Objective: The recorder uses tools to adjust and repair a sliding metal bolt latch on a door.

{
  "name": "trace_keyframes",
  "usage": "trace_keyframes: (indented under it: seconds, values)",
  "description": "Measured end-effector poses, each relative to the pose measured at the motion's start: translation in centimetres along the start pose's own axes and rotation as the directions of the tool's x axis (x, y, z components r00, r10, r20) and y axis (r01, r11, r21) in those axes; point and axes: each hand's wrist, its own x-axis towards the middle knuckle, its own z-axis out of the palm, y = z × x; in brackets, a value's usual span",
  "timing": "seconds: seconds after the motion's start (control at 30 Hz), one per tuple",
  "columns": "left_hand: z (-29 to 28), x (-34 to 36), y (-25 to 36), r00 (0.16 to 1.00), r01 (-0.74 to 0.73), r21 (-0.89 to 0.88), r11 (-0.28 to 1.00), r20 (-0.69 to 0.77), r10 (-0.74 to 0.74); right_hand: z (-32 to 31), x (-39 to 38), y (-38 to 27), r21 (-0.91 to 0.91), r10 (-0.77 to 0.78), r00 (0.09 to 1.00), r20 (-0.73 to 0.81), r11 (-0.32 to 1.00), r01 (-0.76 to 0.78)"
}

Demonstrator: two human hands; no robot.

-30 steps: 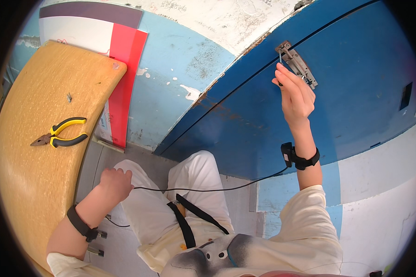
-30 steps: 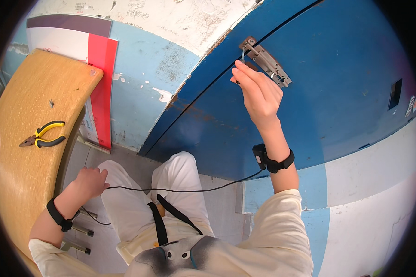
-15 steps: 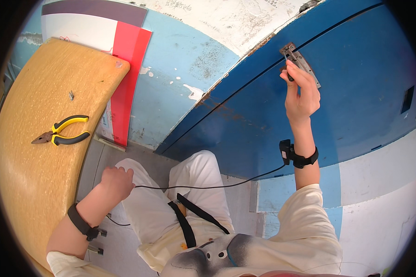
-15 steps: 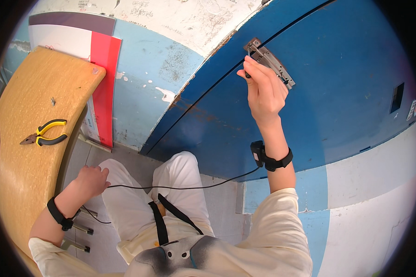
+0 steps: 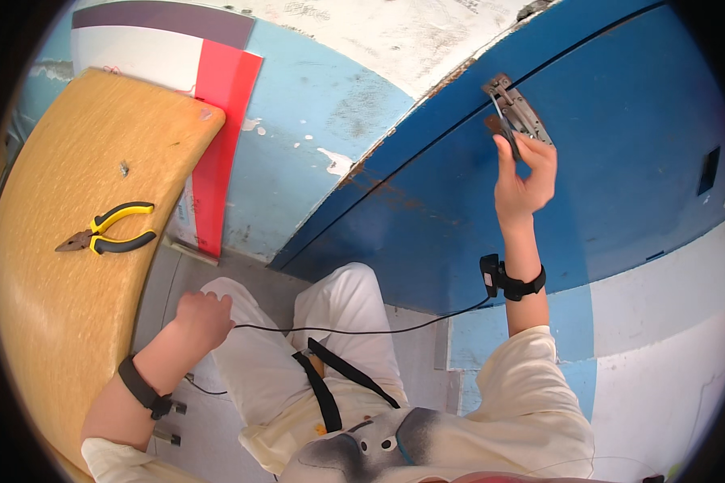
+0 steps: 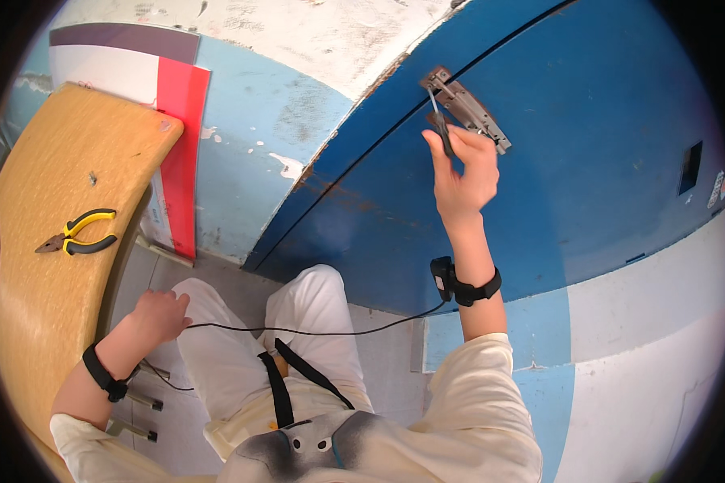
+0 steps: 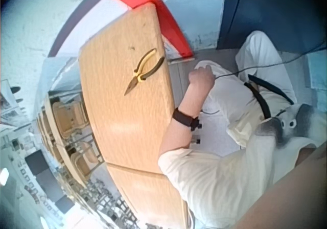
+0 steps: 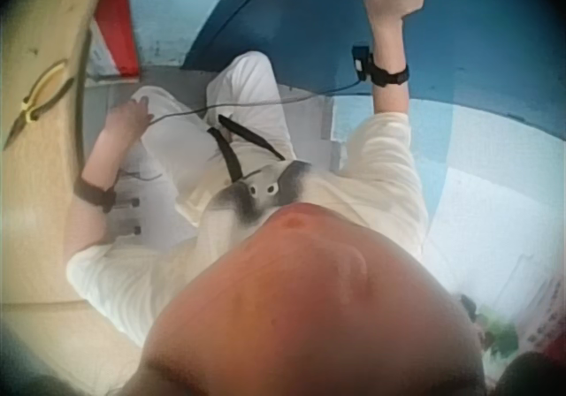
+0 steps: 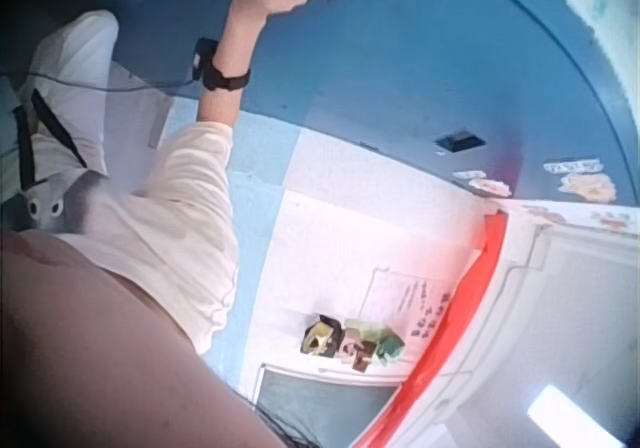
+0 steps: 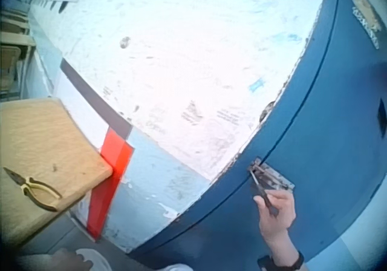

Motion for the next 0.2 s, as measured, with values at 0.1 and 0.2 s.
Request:
trace_keyframes:
  seconds: [0.1,0.2]
  values:
    - [0.3,0.4,0.0,1.000,0.003,0.018,1.000,0.006,-0.003,-0.4,-0.8,-1.7,0.255,0.038,0.998,-0.050,0.967,-0.024]
    - [0.2,0.7,-0.2,0.999,-0.027,0.024,0.999,0.018,0.026,0.7,-0.5,-4.9,0.410,0.136,0.990,0.030,0.902,-0.136]
